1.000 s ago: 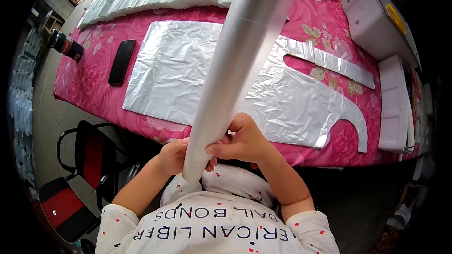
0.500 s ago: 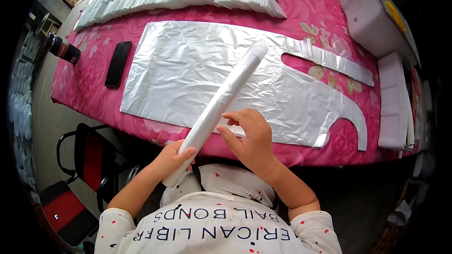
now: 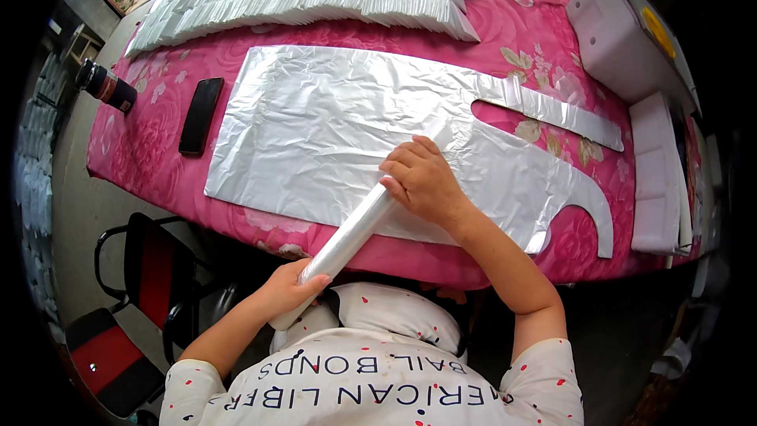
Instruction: The person repeatedly tears off small pieces of clear plastic film from a roll, folds them, and places them on a table. The person handles a roll of plastic film and small folded plastic pieces.
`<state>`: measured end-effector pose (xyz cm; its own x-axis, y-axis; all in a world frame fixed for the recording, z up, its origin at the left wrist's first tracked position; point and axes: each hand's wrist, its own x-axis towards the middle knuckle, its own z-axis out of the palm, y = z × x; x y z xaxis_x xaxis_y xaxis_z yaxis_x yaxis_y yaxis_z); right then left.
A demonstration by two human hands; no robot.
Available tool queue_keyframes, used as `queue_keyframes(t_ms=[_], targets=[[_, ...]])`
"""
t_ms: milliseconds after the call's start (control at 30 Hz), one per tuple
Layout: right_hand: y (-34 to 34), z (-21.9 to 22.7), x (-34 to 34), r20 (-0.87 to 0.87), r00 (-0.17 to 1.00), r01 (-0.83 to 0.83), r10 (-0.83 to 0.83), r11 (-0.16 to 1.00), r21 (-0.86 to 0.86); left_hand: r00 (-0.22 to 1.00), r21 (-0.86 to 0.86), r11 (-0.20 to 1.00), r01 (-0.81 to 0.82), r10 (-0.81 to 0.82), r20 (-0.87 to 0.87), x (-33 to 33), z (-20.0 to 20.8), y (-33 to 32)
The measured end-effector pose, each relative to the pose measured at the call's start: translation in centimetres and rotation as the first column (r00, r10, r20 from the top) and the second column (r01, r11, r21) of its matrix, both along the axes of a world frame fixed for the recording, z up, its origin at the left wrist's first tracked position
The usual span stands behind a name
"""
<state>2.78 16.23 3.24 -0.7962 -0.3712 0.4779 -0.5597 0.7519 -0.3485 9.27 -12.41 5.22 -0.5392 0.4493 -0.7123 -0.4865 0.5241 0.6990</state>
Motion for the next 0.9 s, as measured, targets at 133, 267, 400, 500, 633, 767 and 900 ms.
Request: queue_keyframes(t_ms=[133,267,400,500,633,767,900], targets=[[5.7,0.0,-1.8,0.017,0.911,0.411,-0.412,0.905,-0.111,0.998,-0.013,1.000,0.009,-0.008,0.055,-0.2,0.1,0.0],[7.4,0.8,-2.0,0.666,0.730,0.520,-0.152,0.756,-0.397,0.998,0.005,1.000,-0.010,0.010,0.066,0.0,-0.5,-0.2],[7.2,1.2,-2.0,0.802,0.594,0.533,0.059,0.718,-0.447,0.996,0.025,1.000,-0.009,0.007,0.087,-0.2,-0.3,-0.3],[7.1,1.3,-2.0,0.807,0.585,0.530,0.077,0.718,-0.452,0.993,0.043,0.999,-0.031,0.026,0.114,-0.1,-0.4,-0.5],[8.1,0.6,-2.1,0.747,0.664,0.536,-0.038,0.721,-0.440,0.992,0.067,0.997,-0.033,0.024,0.122,-0.2,-0.3,-0.4],[15.2,-1.0,-2.5,0.608,0.674,0.697,-0.419,0.633,-0.337,0.990,-0.021,0.997,0.073,-0.070,0.125,-1.2,1.0,-1.1],[25.0,-2.1,-0.5,0.380,0.528,0.847,-0.759,0.502,-0.176,0.960,-0.043,0.969,0.245,-0.236,0.151,-3.3,2.9,-2.5]])
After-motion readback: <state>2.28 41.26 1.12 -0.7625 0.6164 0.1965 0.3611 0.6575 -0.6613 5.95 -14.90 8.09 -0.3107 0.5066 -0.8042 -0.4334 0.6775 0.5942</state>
